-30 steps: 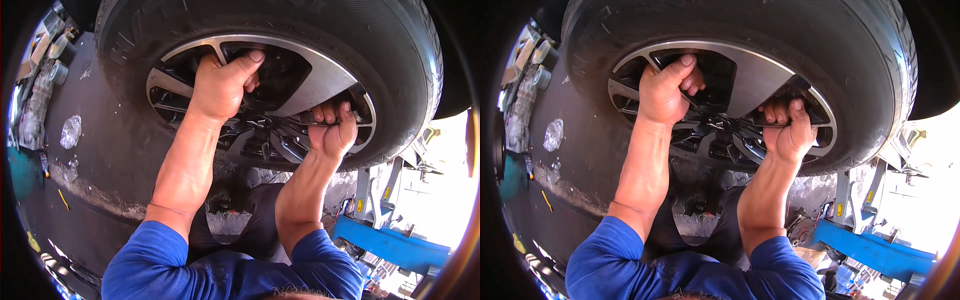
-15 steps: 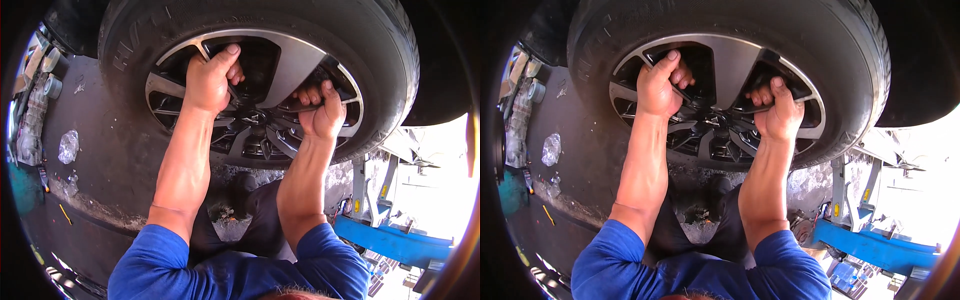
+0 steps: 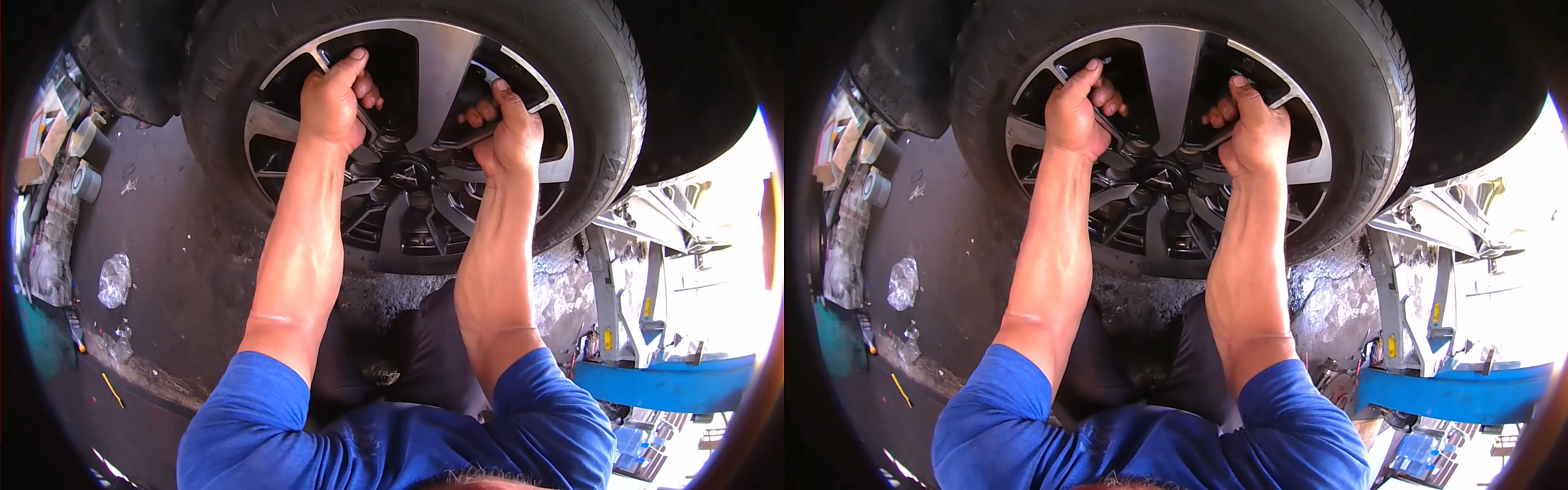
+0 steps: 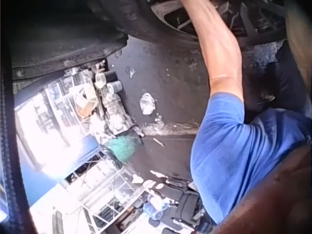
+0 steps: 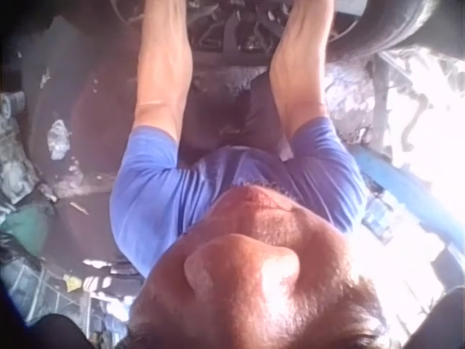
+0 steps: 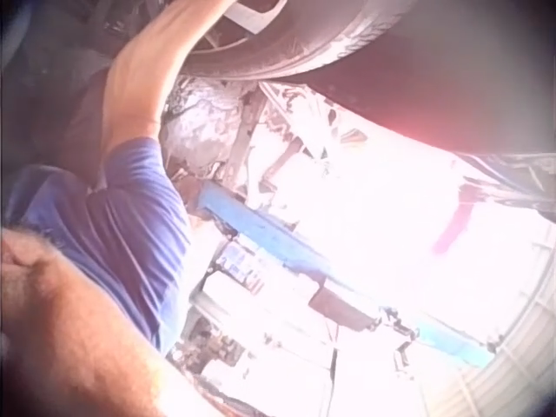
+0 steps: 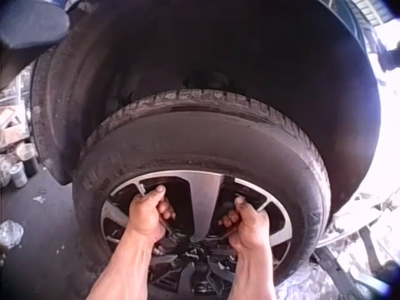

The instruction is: Replacing a vehicle tire, including aligning it on the wheel hub and securing it with lug nuts using a cross wrench.

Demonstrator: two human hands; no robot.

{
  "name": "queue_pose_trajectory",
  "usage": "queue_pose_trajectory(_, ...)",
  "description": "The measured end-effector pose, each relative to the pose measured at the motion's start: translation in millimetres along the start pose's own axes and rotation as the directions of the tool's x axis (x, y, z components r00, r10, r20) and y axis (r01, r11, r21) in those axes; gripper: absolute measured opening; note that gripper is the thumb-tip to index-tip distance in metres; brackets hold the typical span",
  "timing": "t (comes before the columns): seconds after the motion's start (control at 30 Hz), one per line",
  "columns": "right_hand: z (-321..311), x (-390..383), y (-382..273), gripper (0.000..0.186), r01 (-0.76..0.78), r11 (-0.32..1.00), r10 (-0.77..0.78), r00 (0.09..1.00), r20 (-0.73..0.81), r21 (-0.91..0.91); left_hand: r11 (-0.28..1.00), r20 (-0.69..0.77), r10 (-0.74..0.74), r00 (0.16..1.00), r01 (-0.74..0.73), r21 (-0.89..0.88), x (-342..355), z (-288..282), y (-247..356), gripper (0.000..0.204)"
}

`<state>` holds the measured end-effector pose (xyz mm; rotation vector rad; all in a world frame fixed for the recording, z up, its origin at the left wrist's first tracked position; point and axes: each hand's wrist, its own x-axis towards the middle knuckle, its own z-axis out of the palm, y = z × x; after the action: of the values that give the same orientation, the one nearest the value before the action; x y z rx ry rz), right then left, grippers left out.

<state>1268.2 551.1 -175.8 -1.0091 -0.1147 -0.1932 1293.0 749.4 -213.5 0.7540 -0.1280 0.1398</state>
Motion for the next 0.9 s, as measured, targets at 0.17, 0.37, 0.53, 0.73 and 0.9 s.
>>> queue_pose_trajectory(0.17, -3.4, 14.3, 5.9, 0.020, -0.008, 1.000, 0.008, 1.000, -0.012, -0.018, 1.000, 0.025, 0.003, 1.000, -0.003, -0.002, 12.7, -4.4, -3.5, 0.027)
queue_pose_trajectory(0.37, -11.2, 32.4, 14.7, 0.020, -0.008, 1.000, 0.008, 1.000, -0.020, 0.020, 0.999, -0.035, -0.001, 0.999, 0.003, 0.041, 21.2, -5.3, -11.4, 0.028)
queue_pose_trajectory(0.53, -22.4, 33.5, 22.4, 0.022, 0.023, 0.998, -0.024, 0.999, -0.021, -0.051, 0.998, -0.031, 0.063, 0.998, -0.064, -0.005, 20.5, -4.4, -20.0, 0.027)
queue_pose_trajectory(0.73, -35.3, 26.7, 30.7, 0.018, 0.058, 0.994, -0.061, 0.997, -0.038, -0.093, 0.998, 0.055, 0.028, 0.998, -0.025, -0.059, 18.7, -17.9, -23.2, 0.028)
queue_pose_trajectory(0.9, -19.8, 16.7, -1.2, 0.028, -0.198, 0.874, 0.131, 0.975, -0.177, -0.444, 0.998, 0.040, -0.070, 0.997, 0.070, -0.002, 21.0, -21.4, -22.1, 0.029)
